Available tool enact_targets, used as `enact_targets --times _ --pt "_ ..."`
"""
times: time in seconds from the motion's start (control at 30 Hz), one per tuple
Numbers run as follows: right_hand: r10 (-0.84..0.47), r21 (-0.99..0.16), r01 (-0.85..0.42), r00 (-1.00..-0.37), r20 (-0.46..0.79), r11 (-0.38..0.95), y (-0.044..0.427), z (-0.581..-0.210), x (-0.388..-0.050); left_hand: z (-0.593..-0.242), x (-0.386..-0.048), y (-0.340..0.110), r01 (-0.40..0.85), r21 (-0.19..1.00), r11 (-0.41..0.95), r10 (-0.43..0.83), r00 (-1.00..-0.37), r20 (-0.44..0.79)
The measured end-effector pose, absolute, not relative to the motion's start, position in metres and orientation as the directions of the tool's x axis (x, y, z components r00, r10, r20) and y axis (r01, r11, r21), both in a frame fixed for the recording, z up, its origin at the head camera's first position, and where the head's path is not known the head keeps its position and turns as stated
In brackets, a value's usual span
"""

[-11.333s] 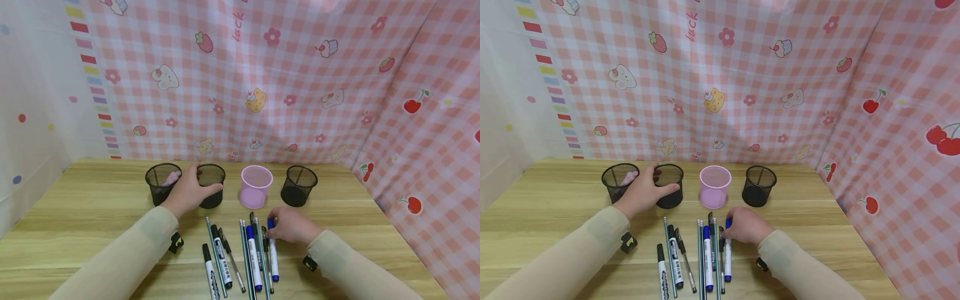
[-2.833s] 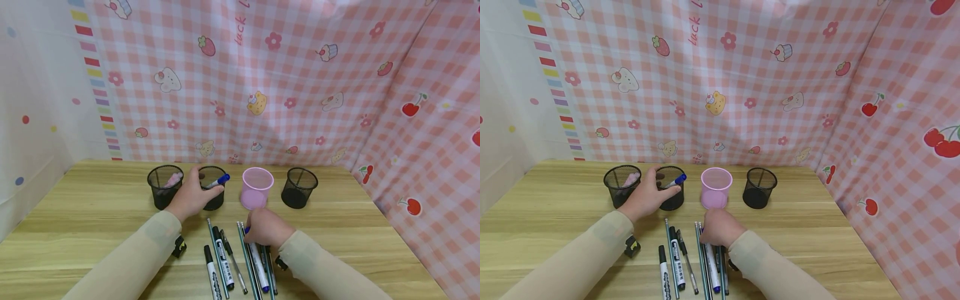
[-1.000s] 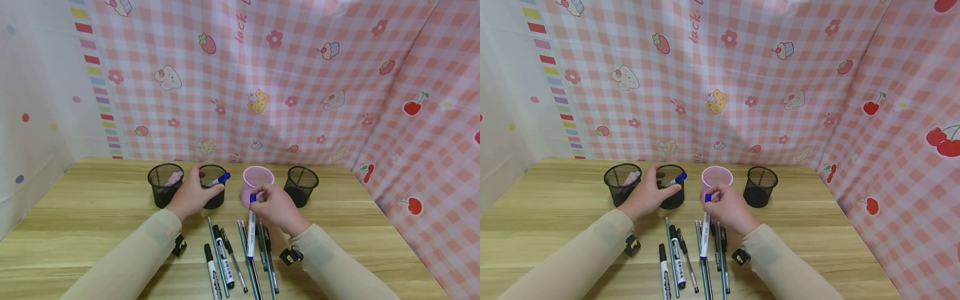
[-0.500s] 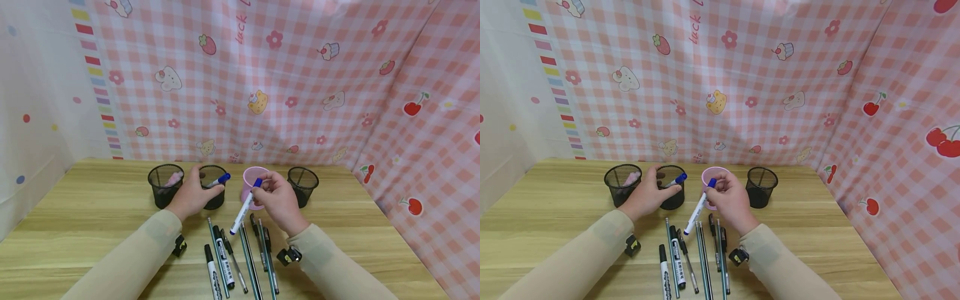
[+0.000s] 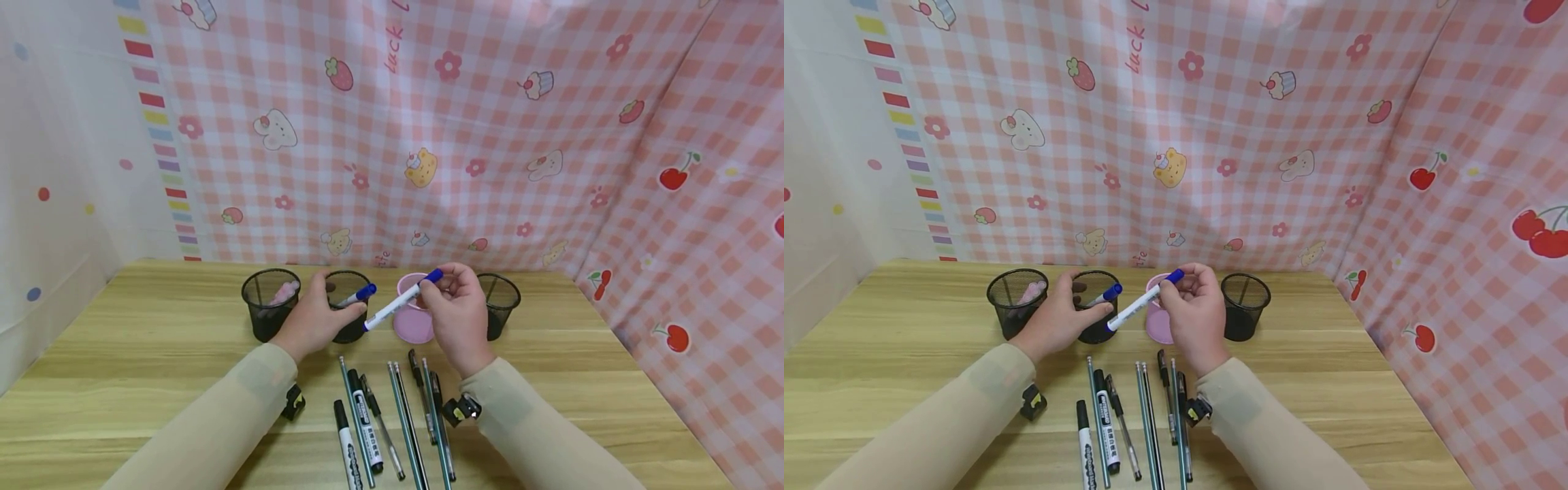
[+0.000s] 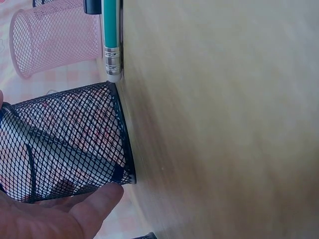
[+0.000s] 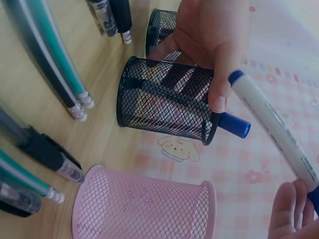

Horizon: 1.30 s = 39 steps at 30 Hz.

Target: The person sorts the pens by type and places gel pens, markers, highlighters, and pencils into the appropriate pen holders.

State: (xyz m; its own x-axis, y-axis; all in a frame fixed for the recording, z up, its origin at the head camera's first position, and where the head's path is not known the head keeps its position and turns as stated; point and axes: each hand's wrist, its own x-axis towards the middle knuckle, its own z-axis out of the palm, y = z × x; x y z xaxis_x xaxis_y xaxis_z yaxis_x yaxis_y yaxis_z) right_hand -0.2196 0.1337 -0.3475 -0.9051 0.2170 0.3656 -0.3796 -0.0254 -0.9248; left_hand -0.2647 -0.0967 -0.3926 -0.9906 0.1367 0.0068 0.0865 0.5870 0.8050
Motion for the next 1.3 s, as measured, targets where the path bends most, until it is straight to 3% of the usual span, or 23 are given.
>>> enact_targets --times 0.53,1.3 --pt "0.309 -0.889 -0.455 -0.854 0.419 -0.053 0.122 -0.345 -0.231 -0.392 -0.265 -0.096 0.105 0.813 0.573 0.141 -0.99 0.028" --pt "0.26 -0.883 -0.468 -0.848 0.462 0.041 0.11 -0.356 -0.238 -0.39 -0.263 -0.095 0.082 0.812 0.577 0.133 -0.991 0.005"
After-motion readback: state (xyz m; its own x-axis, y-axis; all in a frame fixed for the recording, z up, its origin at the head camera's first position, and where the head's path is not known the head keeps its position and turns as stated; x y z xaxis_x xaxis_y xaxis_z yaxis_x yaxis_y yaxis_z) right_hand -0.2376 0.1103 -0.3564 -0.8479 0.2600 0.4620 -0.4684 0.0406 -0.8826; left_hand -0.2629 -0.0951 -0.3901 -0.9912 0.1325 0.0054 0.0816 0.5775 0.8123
